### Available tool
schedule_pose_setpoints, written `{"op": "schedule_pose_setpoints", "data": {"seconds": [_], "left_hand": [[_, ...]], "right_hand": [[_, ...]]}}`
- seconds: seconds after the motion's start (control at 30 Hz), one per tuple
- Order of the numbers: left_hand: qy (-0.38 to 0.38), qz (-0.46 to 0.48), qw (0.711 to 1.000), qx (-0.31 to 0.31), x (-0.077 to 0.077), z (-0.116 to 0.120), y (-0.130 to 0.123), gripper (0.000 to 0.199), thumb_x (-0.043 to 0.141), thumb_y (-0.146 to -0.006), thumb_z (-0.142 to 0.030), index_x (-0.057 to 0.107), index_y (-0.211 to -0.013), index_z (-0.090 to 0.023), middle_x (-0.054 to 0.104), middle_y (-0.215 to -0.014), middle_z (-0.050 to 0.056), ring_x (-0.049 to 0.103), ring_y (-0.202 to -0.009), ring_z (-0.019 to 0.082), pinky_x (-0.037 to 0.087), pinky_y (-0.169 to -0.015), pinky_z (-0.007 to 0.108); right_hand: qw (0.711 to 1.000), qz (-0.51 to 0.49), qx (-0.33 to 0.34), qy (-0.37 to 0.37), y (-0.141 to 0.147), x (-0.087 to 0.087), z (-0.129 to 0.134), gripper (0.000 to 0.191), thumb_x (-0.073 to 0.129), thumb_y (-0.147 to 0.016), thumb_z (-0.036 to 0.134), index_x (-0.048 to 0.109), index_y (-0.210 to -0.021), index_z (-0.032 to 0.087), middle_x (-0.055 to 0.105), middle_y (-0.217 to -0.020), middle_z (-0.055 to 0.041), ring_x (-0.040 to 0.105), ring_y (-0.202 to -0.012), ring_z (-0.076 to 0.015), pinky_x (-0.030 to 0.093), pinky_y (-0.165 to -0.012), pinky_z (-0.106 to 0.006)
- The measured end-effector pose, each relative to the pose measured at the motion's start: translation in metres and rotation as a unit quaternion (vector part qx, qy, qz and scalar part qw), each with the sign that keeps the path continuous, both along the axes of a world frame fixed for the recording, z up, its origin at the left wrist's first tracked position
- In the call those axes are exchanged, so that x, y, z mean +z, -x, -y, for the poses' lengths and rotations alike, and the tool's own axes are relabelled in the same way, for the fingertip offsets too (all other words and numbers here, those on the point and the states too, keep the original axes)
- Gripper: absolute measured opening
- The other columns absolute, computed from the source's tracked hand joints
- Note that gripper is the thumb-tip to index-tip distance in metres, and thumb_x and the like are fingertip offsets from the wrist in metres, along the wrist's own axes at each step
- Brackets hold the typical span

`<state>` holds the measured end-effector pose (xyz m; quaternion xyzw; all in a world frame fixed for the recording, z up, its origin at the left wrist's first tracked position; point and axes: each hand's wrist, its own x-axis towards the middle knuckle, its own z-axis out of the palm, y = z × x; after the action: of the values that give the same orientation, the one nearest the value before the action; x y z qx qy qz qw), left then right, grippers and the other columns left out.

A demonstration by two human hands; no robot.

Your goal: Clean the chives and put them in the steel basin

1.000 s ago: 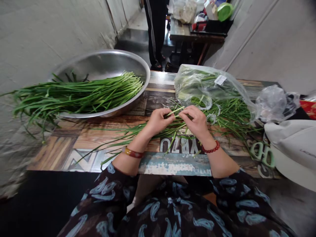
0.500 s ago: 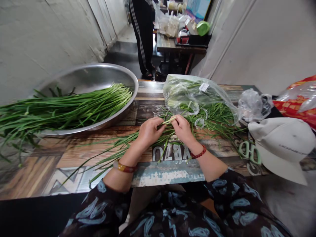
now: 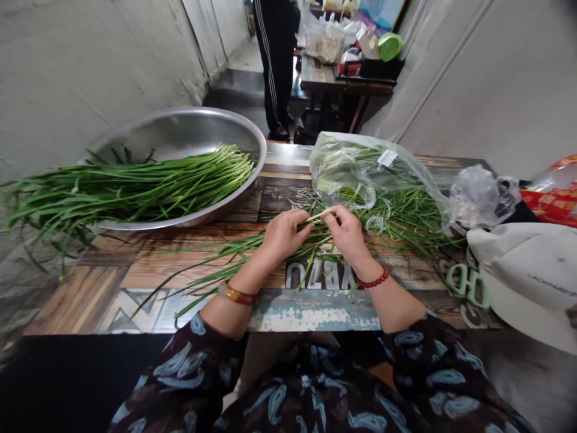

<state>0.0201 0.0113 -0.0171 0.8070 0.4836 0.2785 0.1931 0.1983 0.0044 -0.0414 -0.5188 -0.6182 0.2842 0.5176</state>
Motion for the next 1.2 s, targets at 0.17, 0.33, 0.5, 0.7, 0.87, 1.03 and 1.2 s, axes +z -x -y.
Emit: {"op": "schedule_pose_setpoints", "data": {"seconds": [0.17, 0.33, 0.5, 0.7, 0.87, 1.03, 1.2], "left_hand": [[0.015, 0.061, 0.998, 0.008, -0.002, -0.003, 0.002, 0.018, 0.059, -0.087, -0.024, 0.061, -0.071, -0.017, 0.061, -0.072, 0.0, 0.057, -0.072, 0.015, 0.038, -0.068, 0.025], [0.024, 0.08, 0.996, 0.016, -0.001, -0.004, 0.002, 0.016, 0.059, -0.086, -0.024, 0.062, -0.073, -0.016, 0.062, -0.071, 0.0, 0.056, -0.071, 0.014, 0.038, -0.067, 0.025], [0.024, 0.069, 0.997, 0.012, 0.002, -0.003, 0.001, 0.02, 0.056, -0.088, -0.027, 0.061, -0.073, -0.016, 0.061, -0.072, 0.0, 0.056, -0.072, 0.014, 0.038, -0.067, 0.025], [0.023, 0.066, 0.997, -0.024, 0.003, -0.003, 0.003, 0.031, 0.05, -0.095, -0.034, 0.065, -0.075, -0.016, 0.064, -0.076, 0.003, 0.057, -0.075, 0.016, 0.039, -0.07, 0.026], [0.019, 0.047, 0.999, -0.018, 0.006, 0.0, 0.002, 0.025, 0.056, -0.091, -0.03, 0.067, -0.073, -0.017, 0.059, -0.073, 0.003, 0.055, -0.073, 0.016, 0.037, -0.067, 0.027], [0.009, 0.052, 0.998, -0.018, 0.007, -0.001, 0.001, 0.017, 0.062, -0.085, -0.024, 0.064, -0.07, -0.016, 0.053, -0.072, 0.001, 0.052, -0.073, 0.016, 0.035, -0.066, 0.027], [-0.003, 0.084, 0.996, 0.015, 0.007, -0.007, 0.004, 0.015, 0.059, -0.083, -0.018, 0.056, -0.069, -0.016, 0.055, -0.074, 0.001, 0.051, -0.075, 0.015, 0.038, -0.071, 0.027]], "right_hand": [[0.985, -0.149, -0.059, 0.06, -0.011, 0.0, -0.007, 0.024, 0.063, -0.086, 0.043, 0.063, -0.082, 0.02, 0.062, -0.073, 0.0019, 0.055, -0.064, -0.0115, 0.045, -0.063, -0.025], [0.991, -0.101, -0.092, -0.011, -0.03, 0.007, -0.012, 0.019, 0.064, -0.085, 0.036, 0.068, -0.095, 0.021, 0.065, -0.078, 0.0011, 0.057, -0.066, -0.0124, 0.048, -0.066, -0.027], [0.993, 0.057, -0.058, -0.081, -0.042, 0.014, -0.013, 0.021, 0.053, -0.091, 0.026, 0.074, -0.091, 0.022, 0.073, -0.1, -0.006, 0.067, -0.097, -0.0203, 0.051, -0.092, -0.038], [0.994, 0.075, 0.004, -0.076, -0.031, 0.023, -0.005, 0.023, 0.058, -0.092, 0.039, 0.074, -0.099, 0.024, 0.073, -0.104, -0.0072, 0.067, -0.094, -0.0212, 0.054, -0.082, -0.037], [0.993, 0.098, 0.012, -0.071, -0.02, 0.021, 0.0, 0.02, 0.063, -0.088, 0.037, 0.071, -0.078, 0.022, 0.07, -0.081, -0.0038, 0.062, -0.076, -0.0178, 0.05, -0.073, -0.033], [0.999, -0.037, -0.017, 0.033, -0.022, 0.01, -0.005, 0.026, 0.058, -0.091, 0.041, 0.071, -0.085, 0.019, 0.07, -0.079, -0.0023, 0.06, -0.071, -0.0152, 0.048, -0.067, -0.029], [0.993, 0.108, 0.044, 0.006, -0.036, 0.022, -0.005, 0.027, 0.062, -0.09, 0.038, 0.071, -0.072, 0.02, 0.068, -0.072, -0.0018, 0.06, -0.069, -0.0166, 0.047, -0.071, -0.032]]}}
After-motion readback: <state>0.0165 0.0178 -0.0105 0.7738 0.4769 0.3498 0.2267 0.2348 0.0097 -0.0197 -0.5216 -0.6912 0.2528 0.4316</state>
